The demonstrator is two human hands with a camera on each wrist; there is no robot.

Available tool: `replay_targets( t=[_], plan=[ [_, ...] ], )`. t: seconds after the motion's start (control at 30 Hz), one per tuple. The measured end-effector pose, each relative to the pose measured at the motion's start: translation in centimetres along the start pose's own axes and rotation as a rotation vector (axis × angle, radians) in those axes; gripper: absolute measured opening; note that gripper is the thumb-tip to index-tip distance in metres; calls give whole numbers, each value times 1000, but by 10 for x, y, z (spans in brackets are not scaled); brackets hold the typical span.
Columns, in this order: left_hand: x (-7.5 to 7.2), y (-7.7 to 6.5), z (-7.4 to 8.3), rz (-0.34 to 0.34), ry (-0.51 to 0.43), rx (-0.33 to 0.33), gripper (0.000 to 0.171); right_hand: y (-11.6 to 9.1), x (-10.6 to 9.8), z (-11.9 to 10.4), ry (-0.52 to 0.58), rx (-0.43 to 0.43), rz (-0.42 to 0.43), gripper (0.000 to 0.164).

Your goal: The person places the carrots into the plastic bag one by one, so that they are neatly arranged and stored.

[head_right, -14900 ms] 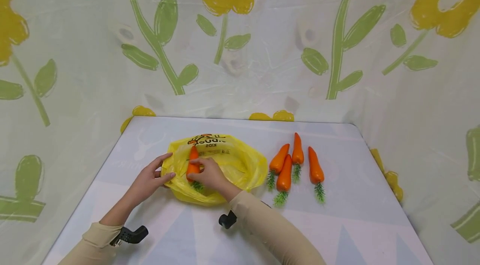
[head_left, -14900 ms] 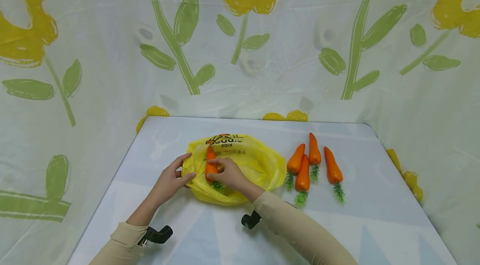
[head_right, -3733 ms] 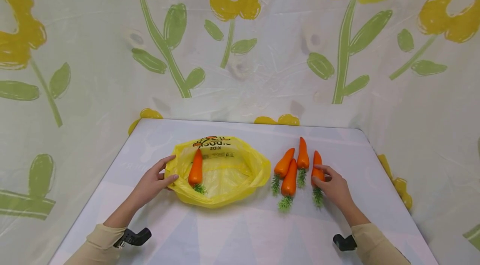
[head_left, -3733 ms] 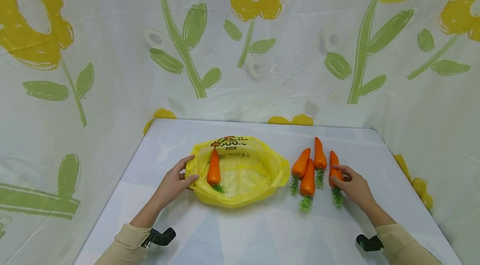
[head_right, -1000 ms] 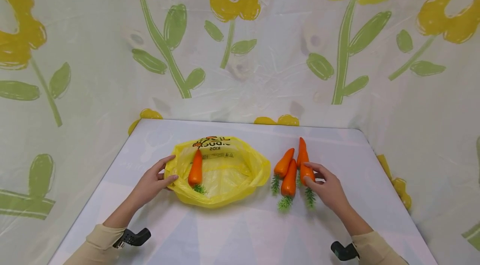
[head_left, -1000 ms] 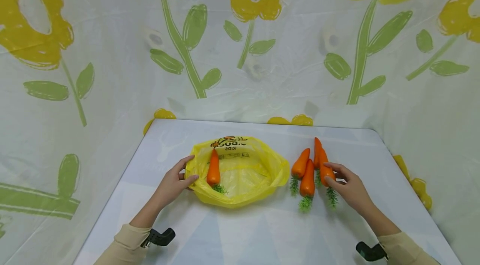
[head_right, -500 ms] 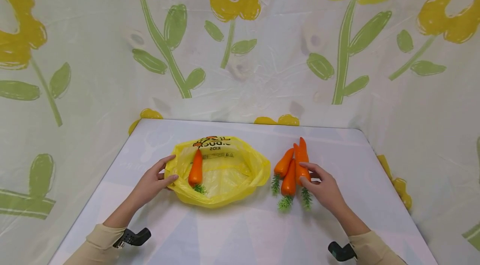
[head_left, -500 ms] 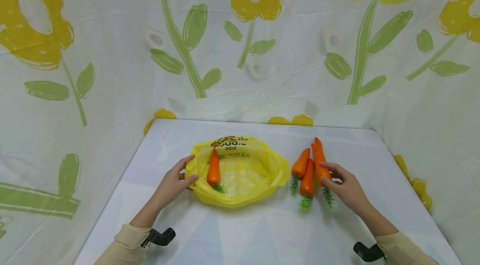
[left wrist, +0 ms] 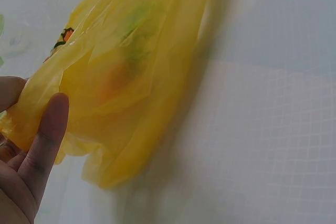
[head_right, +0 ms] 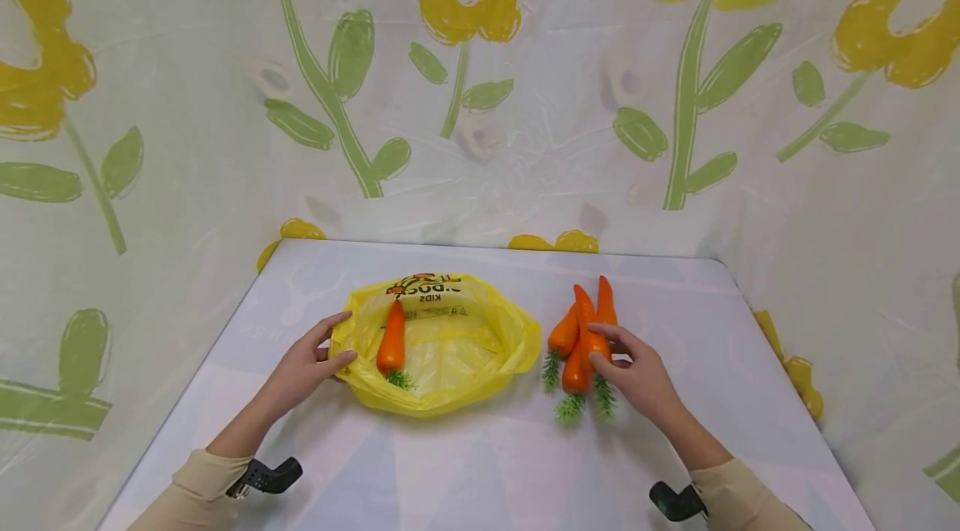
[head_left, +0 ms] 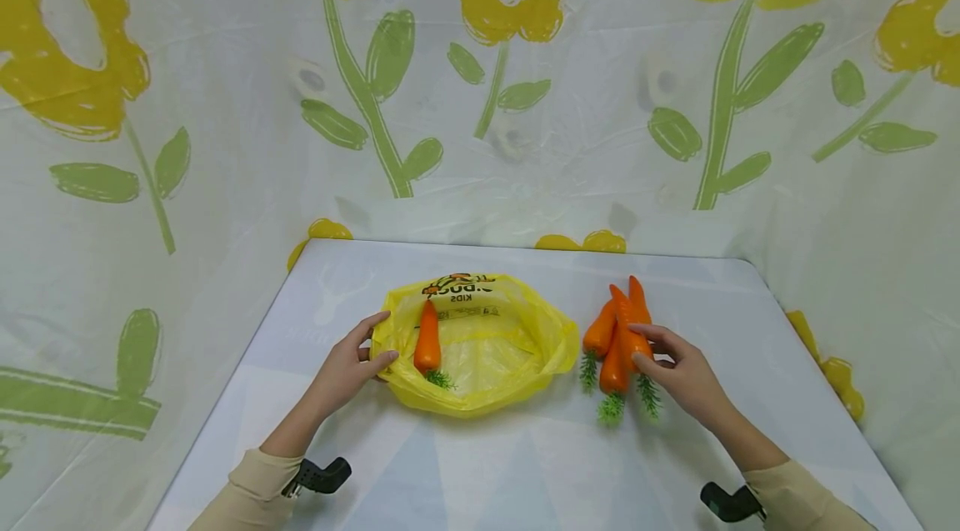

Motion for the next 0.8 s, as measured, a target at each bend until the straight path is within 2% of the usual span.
replay_targets(
  t=[0.8],
  plan=[
    [2,1,2,2,-1,13,70,1,12,-23,80,-93,-9,42]
  ],
)
Point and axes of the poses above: each hand's wrist, its own y-axis towards the middle knuckle, its own x-axis out of the palm, z = x × y, the point moved 10 cm from there along y, towards the middle knuckle, and after that the axes turned 3 degrees about z, right-handed, at the moved point
